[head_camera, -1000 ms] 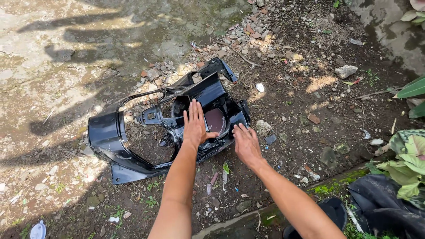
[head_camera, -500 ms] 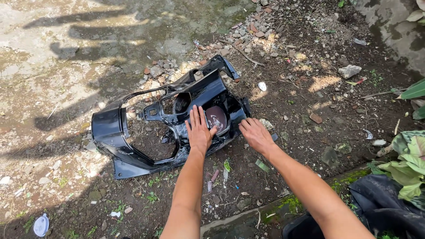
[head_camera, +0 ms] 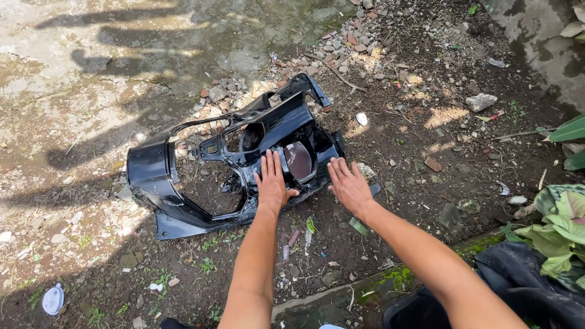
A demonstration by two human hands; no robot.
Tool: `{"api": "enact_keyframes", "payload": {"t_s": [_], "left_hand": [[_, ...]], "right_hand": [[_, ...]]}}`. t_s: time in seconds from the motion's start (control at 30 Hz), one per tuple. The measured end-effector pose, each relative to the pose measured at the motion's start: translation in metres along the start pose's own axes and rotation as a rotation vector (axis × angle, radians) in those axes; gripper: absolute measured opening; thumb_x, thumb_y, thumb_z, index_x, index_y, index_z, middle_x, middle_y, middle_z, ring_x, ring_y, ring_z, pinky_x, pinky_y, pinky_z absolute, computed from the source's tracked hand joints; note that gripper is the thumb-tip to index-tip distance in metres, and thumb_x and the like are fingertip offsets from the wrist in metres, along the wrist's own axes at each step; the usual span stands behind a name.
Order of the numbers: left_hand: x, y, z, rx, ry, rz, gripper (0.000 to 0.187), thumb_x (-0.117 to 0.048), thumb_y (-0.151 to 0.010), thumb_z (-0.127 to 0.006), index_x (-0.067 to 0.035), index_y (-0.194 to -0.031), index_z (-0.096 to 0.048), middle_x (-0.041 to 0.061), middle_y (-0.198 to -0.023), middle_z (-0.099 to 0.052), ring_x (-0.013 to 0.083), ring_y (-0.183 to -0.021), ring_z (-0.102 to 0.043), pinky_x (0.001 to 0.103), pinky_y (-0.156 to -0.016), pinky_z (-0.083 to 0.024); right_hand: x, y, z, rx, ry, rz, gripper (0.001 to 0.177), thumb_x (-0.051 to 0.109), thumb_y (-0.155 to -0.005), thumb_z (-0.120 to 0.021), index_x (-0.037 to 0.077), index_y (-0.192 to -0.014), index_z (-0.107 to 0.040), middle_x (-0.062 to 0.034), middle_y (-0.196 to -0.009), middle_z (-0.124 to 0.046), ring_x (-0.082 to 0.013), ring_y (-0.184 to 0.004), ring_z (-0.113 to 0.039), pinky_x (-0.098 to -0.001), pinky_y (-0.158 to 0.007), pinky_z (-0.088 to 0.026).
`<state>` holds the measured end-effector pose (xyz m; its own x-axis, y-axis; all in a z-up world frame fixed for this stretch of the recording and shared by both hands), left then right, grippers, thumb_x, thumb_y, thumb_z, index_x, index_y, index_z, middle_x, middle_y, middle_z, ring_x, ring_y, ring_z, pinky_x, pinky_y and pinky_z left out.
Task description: The person wets the sandpaper and uses it to wet-sand the motorcycle fairing.
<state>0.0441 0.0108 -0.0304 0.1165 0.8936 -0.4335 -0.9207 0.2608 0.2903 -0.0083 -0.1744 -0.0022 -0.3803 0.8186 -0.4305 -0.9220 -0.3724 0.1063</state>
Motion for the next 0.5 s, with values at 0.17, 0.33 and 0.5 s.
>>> {"api": "enact_keyframes", "payload": {"t_s": [0.17, 0.33, 0.5], "left_hand": [[0.003, -0.001, -0.005, 0.035, -0.087, 0.046, 0.144, -0.049, -0.07, -0.09, -0.012, -0.162, 0.014, 0.012, -0.169, 0.02, 0.0326, -0.157, 0.009, 0.066, -0.12, -0.022], [-0.002, 0.003, 0.0, 0.058, -0.132, 0.036, 0.144, -0.053, -0.071, -0.088, -0.01, -0.162, 0.015, 0.015, -0.169, 0.021, 0.033, -0.157, 0.011, 0.061, -0.124, -0.013], [-0.001, 0.002, 0.002, 0.045, -0.125, 0.02, 0.144, -0.055, -0.071, -0.088, -0.008, -0.162, 0.014, 0.016, -0.168, 0.02, 0.035, -0.156, 0.011, 0.06, -0.124, -0.01]], "right_hand": [[0.004, 0.0, 0.001, -0.051, -0.027, -0.038, 0.083, 0.056, -0.092, -0.058, 0.0, -0.151, -0.043, -0.02, -0.158, -0.042, -0.0338, -0.15, -0.032, -0.0523, -0.125, -0.017], [-0.008, -0.006, -0.007, 0.027, -0.182, 0.006, 0.077, 0.052, -0.094, -0.054, 0.006, -0.154, -0.037, -0.0131, -0.161, -0.038, -0.0274, -0.152, -0.029, -0.0595, -0.123, -0.012], [-0.011, -0.02, -0.004, 0.051, -0.146, 0.021, 0.076, 0.054, -0.093, -0.054, 0.01, -0.153, -0.037, -0.0099, -0.161, -0.038, -0.0233, -0.153, -0.027, -0.0619, -0.122, -0.014]]}}
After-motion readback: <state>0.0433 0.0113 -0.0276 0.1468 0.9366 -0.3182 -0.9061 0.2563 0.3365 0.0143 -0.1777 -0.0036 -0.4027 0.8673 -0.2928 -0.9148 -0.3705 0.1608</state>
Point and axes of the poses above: each hand's wrist, its own y-axis away from the middle knuckle, its own z-axis out of the back of the hand, x = y × z, the point moved 8 cm from there along -y, towards the middle knuckle
